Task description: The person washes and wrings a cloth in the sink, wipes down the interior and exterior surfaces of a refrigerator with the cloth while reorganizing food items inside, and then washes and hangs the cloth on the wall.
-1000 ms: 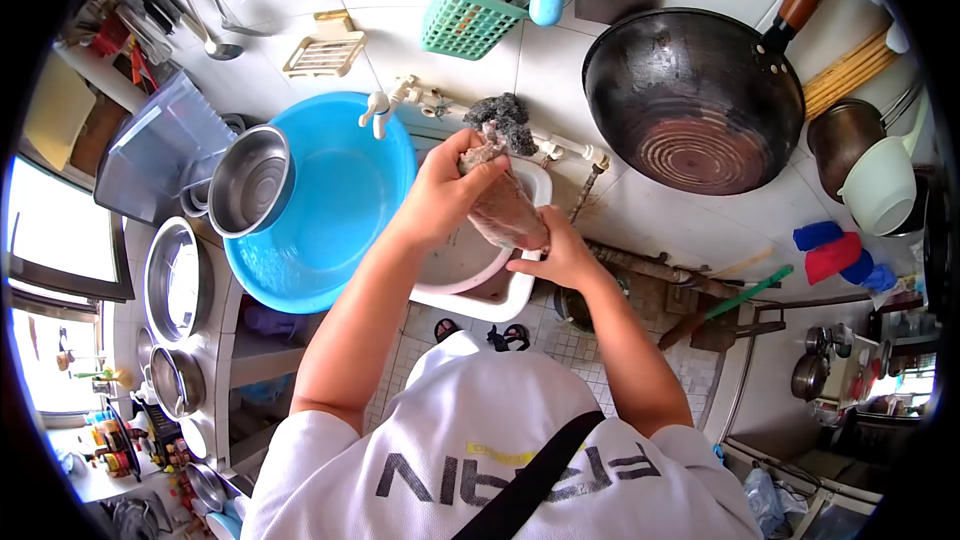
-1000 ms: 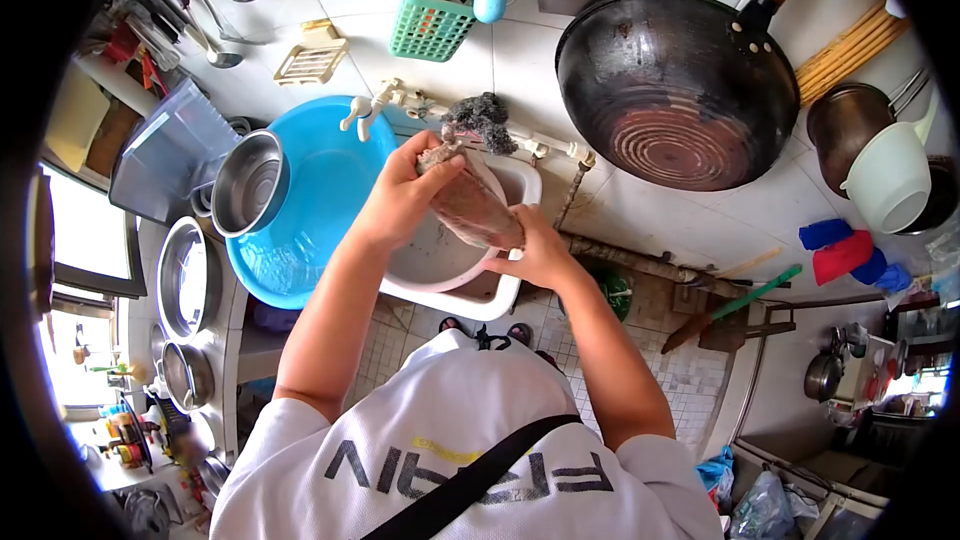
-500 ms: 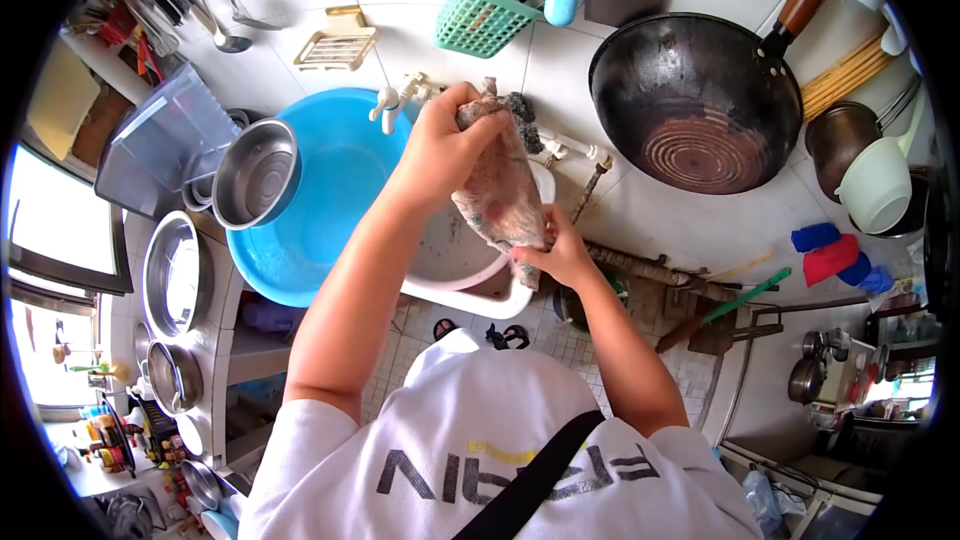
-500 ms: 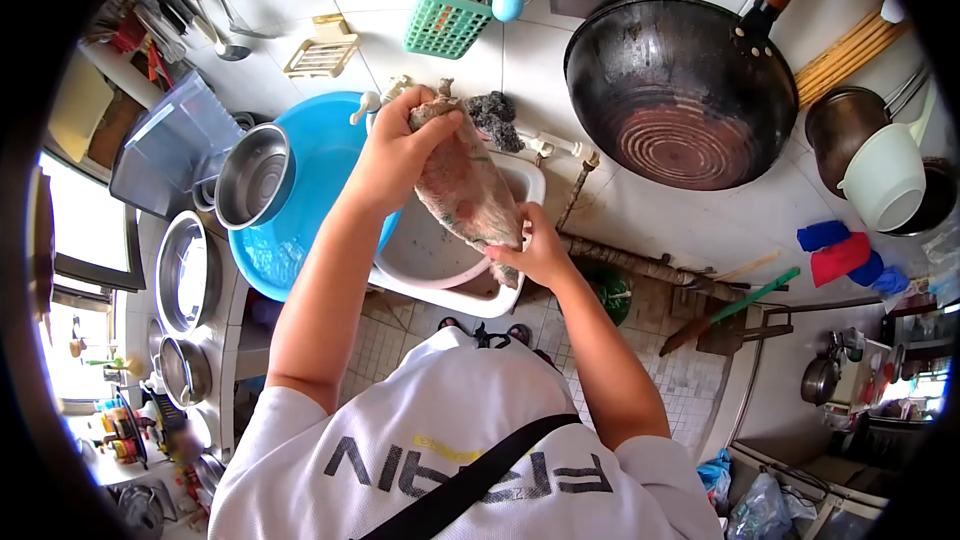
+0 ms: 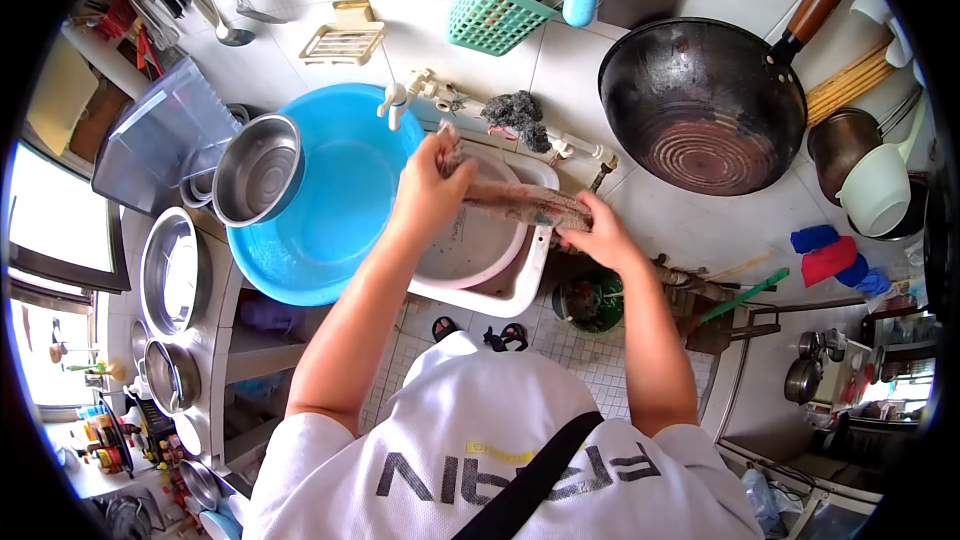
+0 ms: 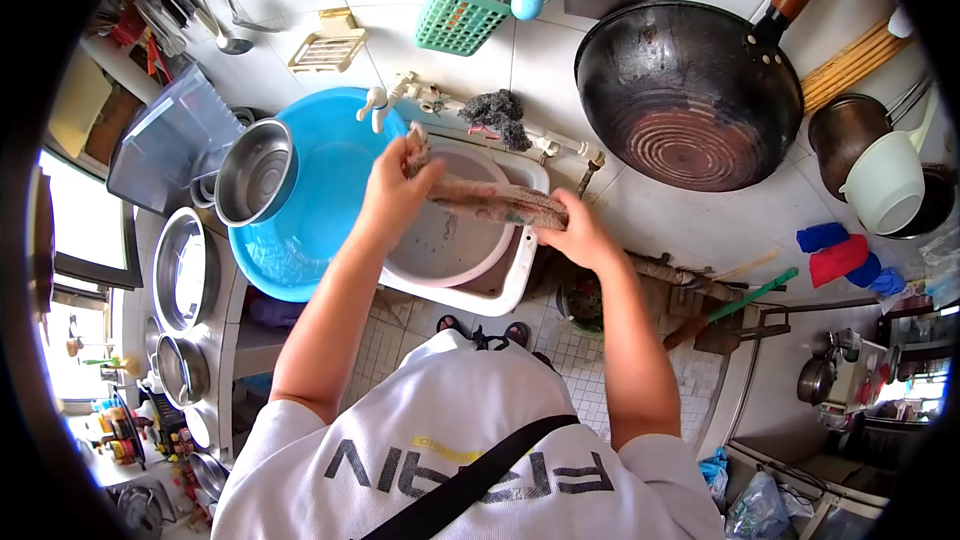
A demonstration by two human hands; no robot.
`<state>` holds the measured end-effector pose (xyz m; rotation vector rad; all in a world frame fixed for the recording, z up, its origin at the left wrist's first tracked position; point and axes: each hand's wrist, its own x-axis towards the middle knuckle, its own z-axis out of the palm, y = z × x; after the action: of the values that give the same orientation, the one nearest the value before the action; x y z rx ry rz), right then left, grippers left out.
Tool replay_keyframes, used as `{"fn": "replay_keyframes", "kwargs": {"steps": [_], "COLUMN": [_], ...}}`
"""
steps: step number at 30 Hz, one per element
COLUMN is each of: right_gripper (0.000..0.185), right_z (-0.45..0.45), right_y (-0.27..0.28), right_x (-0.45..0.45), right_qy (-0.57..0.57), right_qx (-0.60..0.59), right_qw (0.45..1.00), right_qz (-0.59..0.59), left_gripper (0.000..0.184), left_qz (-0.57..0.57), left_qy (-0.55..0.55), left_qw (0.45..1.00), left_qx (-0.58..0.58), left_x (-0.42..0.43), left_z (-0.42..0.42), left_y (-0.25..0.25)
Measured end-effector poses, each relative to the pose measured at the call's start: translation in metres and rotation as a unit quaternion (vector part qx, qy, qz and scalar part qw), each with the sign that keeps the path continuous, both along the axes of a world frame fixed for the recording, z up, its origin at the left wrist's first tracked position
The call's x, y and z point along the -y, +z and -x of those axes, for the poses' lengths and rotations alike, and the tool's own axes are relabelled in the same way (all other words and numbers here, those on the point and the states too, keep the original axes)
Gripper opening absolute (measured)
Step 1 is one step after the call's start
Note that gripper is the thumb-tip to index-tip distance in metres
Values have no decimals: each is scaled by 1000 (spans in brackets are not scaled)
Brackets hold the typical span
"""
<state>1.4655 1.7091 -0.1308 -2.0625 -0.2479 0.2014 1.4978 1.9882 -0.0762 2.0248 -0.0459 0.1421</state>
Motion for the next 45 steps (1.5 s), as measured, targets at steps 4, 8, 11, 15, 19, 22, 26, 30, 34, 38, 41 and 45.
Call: {"fn": "replay_keyframes", "kwargs": {"steps": [4,8,11,15,19,22,26,30,34,38,41,45], "right_gripper": [34,34,33,32,29,47,88,47,22,30,29,32], "right_z": [-6,-10,-13,-19,-18,-16,13,36,34,11,7,-10], "right_y": [45,80,90,96,81,39,-9,-52,-18,3,37,31], "right_x": [-6,-51,-66,-56,-21,8,-29,-86,-85,-52,-52,-51], "right_qy": [73,169,178,105,41,42,113,25,-28,17,89,91], "right_qx": [35,128,183,198,175,64,1,-168,-165,304,329,316], "right_qw": [995,970,957,973,983,986,981,903,900,953,937,937], "right_qz": [50,119,137,55,-44,-149,-158,-394,-403,-6,84,121], "left_gripper": [44,77,84,70,41,28,26,22,30,50,59,55], "left_qz": [-91,-158,55,280,78,39,-9,56,175,208,223,-58], "left_qy": [-49,-176,-297,-371,-350,-308,-292,-255,-363,-126,-271,-444], "left_qw": [988,968,951,860,926,949,952,954,906,936,915,867], "left_qx": [-118,-82,-65,-210,-115,-54,-90,-148,-128,-255,-197,-218], "left_x": [3,13,14,23,31,32,43,57,29,-5,9,24], "left_z": [22,27,20,13,10,5,-5,-14,-14,-24,-1,10], "left_y": [-54,-51,-36,-23,-3,4,19,6,14,-27,-39,-27]}}
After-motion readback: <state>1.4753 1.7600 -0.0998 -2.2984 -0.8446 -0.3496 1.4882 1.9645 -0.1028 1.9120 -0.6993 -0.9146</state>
